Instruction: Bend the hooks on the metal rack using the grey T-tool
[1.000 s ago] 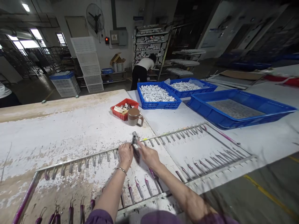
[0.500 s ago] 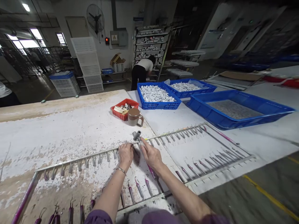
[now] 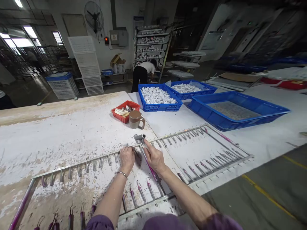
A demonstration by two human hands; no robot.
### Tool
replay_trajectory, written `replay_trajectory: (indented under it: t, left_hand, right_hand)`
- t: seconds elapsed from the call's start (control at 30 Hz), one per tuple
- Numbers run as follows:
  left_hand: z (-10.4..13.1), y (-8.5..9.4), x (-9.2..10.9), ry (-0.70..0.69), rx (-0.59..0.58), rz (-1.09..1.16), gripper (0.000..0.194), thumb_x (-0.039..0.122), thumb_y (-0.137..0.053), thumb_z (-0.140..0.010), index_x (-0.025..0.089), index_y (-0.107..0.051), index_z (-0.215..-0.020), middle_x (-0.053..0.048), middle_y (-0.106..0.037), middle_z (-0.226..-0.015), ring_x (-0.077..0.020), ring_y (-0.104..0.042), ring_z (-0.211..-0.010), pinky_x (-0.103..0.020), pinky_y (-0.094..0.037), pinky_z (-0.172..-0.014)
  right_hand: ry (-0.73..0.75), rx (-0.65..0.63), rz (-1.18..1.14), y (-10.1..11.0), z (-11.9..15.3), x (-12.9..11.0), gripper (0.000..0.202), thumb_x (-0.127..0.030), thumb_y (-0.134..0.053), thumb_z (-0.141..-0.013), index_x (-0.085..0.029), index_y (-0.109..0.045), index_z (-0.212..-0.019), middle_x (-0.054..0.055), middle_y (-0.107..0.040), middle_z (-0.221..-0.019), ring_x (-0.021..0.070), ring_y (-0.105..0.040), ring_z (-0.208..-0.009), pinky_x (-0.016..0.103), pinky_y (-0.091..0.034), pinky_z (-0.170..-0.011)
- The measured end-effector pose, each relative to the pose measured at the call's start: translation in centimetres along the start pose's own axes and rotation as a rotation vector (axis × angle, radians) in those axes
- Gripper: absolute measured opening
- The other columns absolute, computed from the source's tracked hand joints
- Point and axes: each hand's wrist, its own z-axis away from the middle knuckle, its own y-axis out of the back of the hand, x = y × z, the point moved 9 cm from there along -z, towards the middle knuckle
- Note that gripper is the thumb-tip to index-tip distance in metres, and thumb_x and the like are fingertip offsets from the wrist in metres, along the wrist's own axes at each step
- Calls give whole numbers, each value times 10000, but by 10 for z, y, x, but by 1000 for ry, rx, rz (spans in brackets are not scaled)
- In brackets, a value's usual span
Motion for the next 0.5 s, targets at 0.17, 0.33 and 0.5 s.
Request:
replay_trajectory:
  t: [0.17, 0.33, 0.5]
  left_hand:
    - [0, -1, 1, -22, 1, -14, 187, 172, -511, -983, 166, -695, -948, -89, -723, -898, -247, -646, -895, -385, -445, -857]
    - [0, -2, -2, -7, 6, -2, 177, 130, -527, -953, 172, -698, -939, -90, -724, -894, -247, -644, -893, -383, -444, -843]
    - [-1, -2, -2, 1, 6, 9, 176, 152, -524, -973, 170, -696, -936, -83, -732, -890, -240, -653, -888, -377, -444, -854]
  right_hand:
    - [-16, -117, 68, -7, 1, 7, 455, -296, -434, -1063, -212, -518, -1502, 56, -788, -873, 175, -724, -688, 230, -543, -634]
    - [-8, -17, 19, 3, -3, 3, 466, -273, -409, -1070, -180, -489, -1519, 111, -770, -1119, 182, -746, -869, 242, -565, -771]
    - [-42, -115, 45, -7, -3, 5, 429, -309, -439, -1065, -210, -558, -1465, 50, -787, -849, 177, -722, -654, 237, -540, -616]
